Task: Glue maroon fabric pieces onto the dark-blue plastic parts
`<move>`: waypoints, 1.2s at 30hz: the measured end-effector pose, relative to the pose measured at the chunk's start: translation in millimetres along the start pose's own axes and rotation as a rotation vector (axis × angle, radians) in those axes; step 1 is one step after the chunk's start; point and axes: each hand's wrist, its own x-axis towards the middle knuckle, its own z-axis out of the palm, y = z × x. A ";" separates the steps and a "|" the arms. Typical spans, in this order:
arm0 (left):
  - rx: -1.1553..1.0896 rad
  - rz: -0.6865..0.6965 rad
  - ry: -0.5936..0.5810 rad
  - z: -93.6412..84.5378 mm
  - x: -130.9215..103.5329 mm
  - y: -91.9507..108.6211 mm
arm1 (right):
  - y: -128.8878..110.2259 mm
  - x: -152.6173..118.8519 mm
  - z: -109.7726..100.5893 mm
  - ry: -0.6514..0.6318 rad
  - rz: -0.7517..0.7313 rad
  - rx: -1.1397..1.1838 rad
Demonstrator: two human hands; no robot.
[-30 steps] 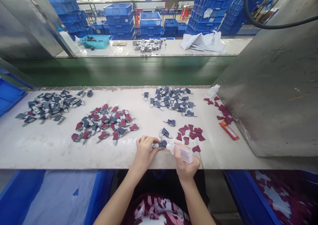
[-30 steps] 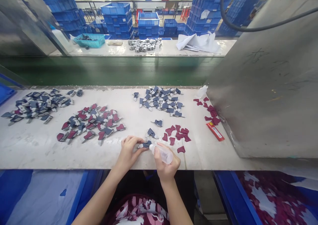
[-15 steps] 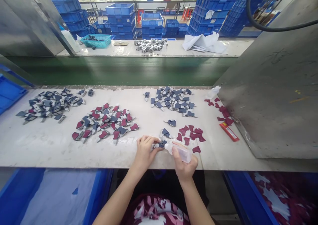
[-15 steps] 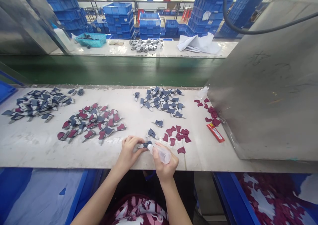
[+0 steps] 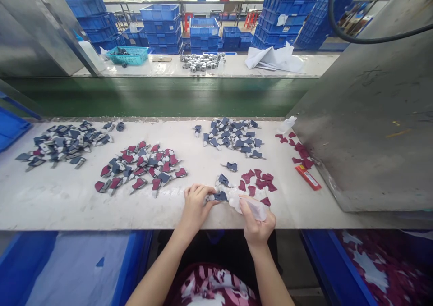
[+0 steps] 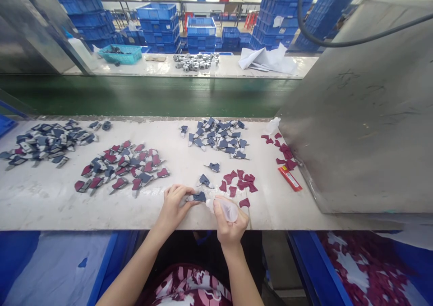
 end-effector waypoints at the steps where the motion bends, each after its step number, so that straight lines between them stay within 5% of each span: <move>1: -0.003 -0.002 -0.001 -0.2 -0.1 0.2 | -0.1 0.1 -0.8 0.008 0.000 0.000; 5: -0.014 -0.001 -0.001 -0.4 -0.3 0.0 | 0.2 -2.2 -3.1 0.046 0.041 0.006; 12: -0.005 0.004 0.013 -0.4 0.4 -0.7 | 16.6 14.3 -26.4 0.183 0.341 0.091; 15: -0.006 0.015 0.016 -1.0 0.5 -1.7 | 29.4 31.9 -46.1 0.371 0.460 0.144; 19: -0.009 0.043 0.030 0.3 1.3 -4.7 | 46.6 49.1 -69.5 0.619 0.445 0.220; 28: 0.001 0.047 0.071 1.4 2.3 -7.7 | 72.9 48.8 -83.4 0.391 0.445 -0.115; 31: -0.004 0.051 0.080 0.5 2.0 -8.0 | 72.8 36.8 -84.6 0.415 0.291 -0.224; 34: -0.008 0.055 0.090 0.3 1.9 -8.0 | 70.0 18.9 -90.2 0.567 -0.057 -0.511; 36: -0.014 0.054 0.091 0.0 2.0 -7.7 | 66.3 9.7 -95.2 0.439 -0.282 -0.659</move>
